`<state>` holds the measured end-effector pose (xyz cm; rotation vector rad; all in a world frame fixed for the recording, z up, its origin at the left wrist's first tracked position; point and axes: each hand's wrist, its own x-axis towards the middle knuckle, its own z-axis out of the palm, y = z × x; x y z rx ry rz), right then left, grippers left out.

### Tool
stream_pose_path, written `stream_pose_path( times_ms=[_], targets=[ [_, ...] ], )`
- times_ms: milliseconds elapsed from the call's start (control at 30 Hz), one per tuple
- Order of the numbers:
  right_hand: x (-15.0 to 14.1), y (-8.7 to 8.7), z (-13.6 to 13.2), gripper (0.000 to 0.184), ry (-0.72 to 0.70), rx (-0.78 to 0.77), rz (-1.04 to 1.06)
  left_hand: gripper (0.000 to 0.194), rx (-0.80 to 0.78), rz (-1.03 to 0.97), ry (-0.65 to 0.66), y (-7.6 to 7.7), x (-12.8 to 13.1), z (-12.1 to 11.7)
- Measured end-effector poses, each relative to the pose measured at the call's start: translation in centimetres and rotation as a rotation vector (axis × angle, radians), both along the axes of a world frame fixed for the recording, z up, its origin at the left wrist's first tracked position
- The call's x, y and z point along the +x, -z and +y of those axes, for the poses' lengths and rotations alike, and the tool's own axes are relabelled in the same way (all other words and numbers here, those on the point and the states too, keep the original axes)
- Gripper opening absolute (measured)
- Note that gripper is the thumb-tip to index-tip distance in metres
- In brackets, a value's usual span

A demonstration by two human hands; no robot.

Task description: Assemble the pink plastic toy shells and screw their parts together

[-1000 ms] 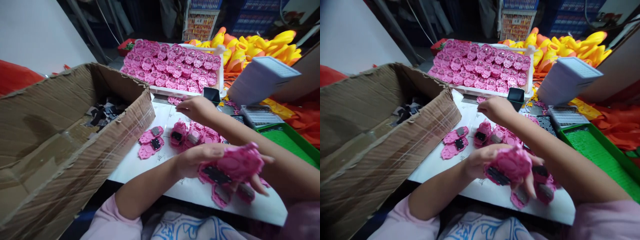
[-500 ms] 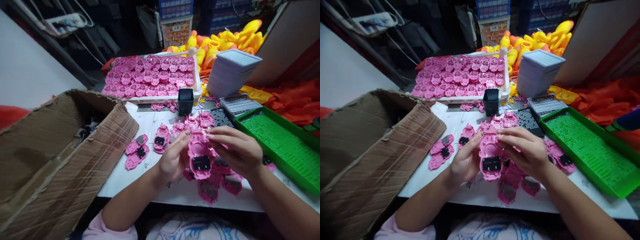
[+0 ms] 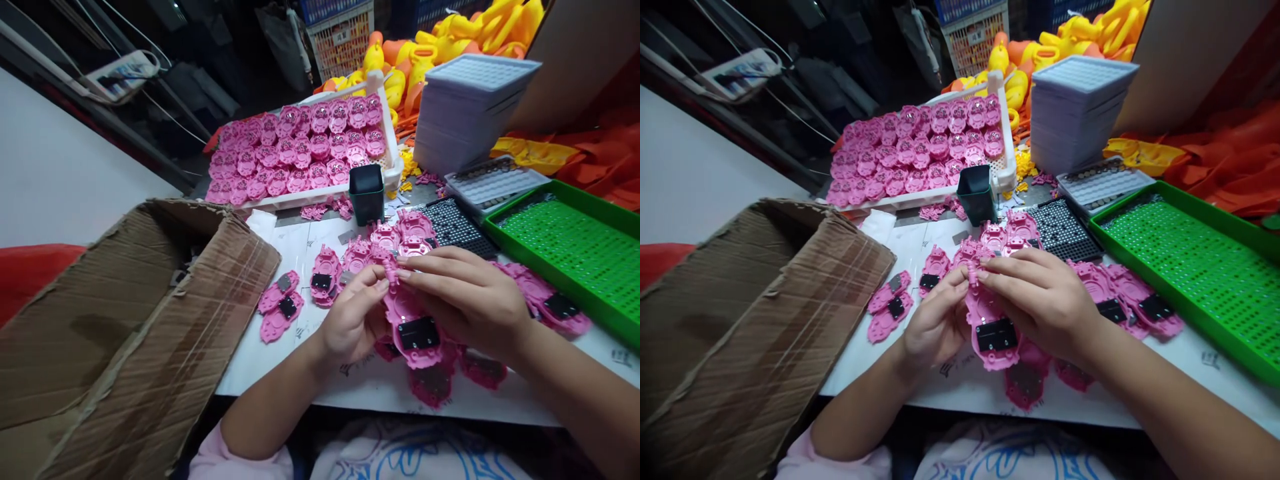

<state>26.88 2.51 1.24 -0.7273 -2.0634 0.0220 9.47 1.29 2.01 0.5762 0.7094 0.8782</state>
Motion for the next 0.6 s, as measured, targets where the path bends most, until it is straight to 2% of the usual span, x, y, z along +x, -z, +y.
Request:
stream_pose_path(
  times_ms=[100,333,467,600],
  targets=[
    [0.0,0.1,0.0,0.026,0.007,0.010,-0.007,0.027,0.048,0.054,0.008,0.2,0.0,0.0],
    [-0.4,-0.1,-1.0,0.025,-0.022,0.068,0.022,0.032,0.420,0.300,-0.074,1.5,-0.7,-0.3],
    [-0.8,-0.3,-1.6,0.035,0.017,0.084,0.096,0.027,0.559,0.432,-0.153,1.4,-1.0,-1.1],
    [-1.0,-0.2,-1.5,0.028,0.041,0.130,0.022,0.028,0.666,0.560,-0.178,1.0,-1.1,-1.3]
  ],
)
